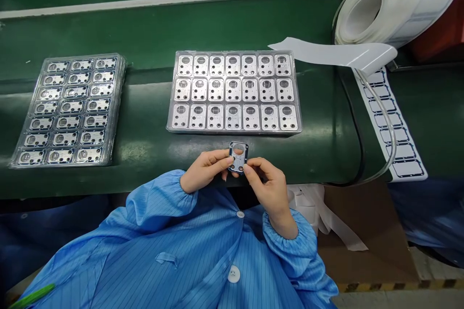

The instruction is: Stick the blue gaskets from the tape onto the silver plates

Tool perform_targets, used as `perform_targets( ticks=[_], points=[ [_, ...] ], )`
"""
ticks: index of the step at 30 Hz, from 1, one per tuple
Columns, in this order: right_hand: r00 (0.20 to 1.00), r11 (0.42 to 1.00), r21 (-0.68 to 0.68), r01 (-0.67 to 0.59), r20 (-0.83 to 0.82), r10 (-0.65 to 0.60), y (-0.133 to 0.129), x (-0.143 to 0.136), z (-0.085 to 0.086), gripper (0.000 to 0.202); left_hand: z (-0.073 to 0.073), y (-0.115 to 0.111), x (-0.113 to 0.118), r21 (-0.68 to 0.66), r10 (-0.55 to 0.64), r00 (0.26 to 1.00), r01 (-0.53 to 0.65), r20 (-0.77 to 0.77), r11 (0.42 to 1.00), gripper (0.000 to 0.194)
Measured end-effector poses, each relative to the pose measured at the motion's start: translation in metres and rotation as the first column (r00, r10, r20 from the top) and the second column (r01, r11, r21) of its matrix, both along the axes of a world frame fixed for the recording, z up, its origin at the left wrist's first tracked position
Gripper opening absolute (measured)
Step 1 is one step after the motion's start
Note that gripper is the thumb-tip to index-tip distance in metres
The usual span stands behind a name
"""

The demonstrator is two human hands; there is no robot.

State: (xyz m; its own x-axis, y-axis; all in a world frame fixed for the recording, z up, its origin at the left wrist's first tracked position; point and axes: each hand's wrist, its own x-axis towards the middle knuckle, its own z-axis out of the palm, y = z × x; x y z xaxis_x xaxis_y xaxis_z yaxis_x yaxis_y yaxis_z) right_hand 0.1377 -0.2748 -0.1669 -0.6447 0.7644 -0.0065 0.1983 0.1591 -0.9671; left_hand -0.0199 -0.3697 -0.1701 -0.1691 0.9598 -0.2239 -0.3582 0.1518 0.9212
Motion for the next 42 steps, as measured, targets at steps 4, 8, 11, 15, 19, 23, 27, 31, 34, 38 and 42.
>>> perform_targets(
  ticks=[4, 8, 11, 15, 19, 23, 27, 31, 34, 38, 42],
  points=[
    [1.0, 0.999, -0.028, 0.025, -0.012, -0.025, 0.003, 0.001, -0.002, 0.025, 0.003, 0.0, 0.001, -0.012, -0.022, 1.0, 0.022, -0.016, 1.0, 0.058],
    [0.997, 0.996, -0.057, 0.066, -0.026, -0.068, 0.004, 0.002, -0.007, 0.025, 0.006, -0.001, 0.002, -0.04, -0.018, 1.0, 0.017, -0.02, 0.999, 0.056],
    [0.997, 0.996, -0.067, 0.061, -0.038, -0.063, 0.004, 0.002, -0.008, 0.023, 0.007, -0.001, 0.002, -0.053, -0.025, 0.999, 0.023, -0.03, 0.998, 0.056],
    [0.997, 0.997, -0.065, 0.052, -0.051, -0.055, 0.003, 0.001, -0.006, 0.02, 0.007, -0.001, 0.001, -0.055, -0.031, 0.999, 0.029, -0.039, 0.998, 0.054],
    [0.998, 0.997, -0.055, 0.049, -0.047, -0.052, 0.003, 0.001, -0.005, 0.021, 0.009, -0.002, 0.001, -0.044, -0.037, 0.998, 0.034, -0.052, 0.998, 0.051],
    [0.999, 0.998, -0.052, 0.046, -0.012, -0.046, 0.002, 0.0, -0.002, 0.024, 0.012, -0.003, 0.003, -0.067, -0.027, 0.999, 0.026, -0.019, 0.997, 0.052],
    [0.999, 0.998, -0.064, 0.028, -0.039, -0.031, 0.002, -0.001, -0.001, 0.023, 0.01, -0.003, 0.005, -0.077, -0.032, 0.999, 0.034, 0.027, 0.996, 0.055],
    [0.997, 0.994, -0.101, 0.038, -0.061, -0.044, 0.004, 0.001, -0.006, 0.023, 0.006, -0.004, 0.004, -0.04, -0.084, 0.996, 0.085, 0.013, 0.996, 0.056],
    [0.994, 0.991, -0.118, 0.068, -0.076, -0.077, 0.005, 0.002, -0.009, 0.023, 0.005, -0.004, 0.003, -0.025, -0.128, 0.991, 0.127, -0.039, 0.992, 0.055],
    [0.989, 0.985, -0.133, 0.109, -0.09, -0.121, 0.005, 0.001, -0.009, 0.021, 0.005, -0.005, 0.003, -0.005, -0.149, 0.984, 0.149, -0.097, 0.989, 0.055],
    [0.989, 0.985, -0.129, 0.116, -0.075, -0.127, 0.004, 0.0, -0.006, 0.022, 0.007, -0.005, 0.003, -0.015, -0.148, 0.98, 0.147, -0.129, 0.989, 0.054]
  ],
)
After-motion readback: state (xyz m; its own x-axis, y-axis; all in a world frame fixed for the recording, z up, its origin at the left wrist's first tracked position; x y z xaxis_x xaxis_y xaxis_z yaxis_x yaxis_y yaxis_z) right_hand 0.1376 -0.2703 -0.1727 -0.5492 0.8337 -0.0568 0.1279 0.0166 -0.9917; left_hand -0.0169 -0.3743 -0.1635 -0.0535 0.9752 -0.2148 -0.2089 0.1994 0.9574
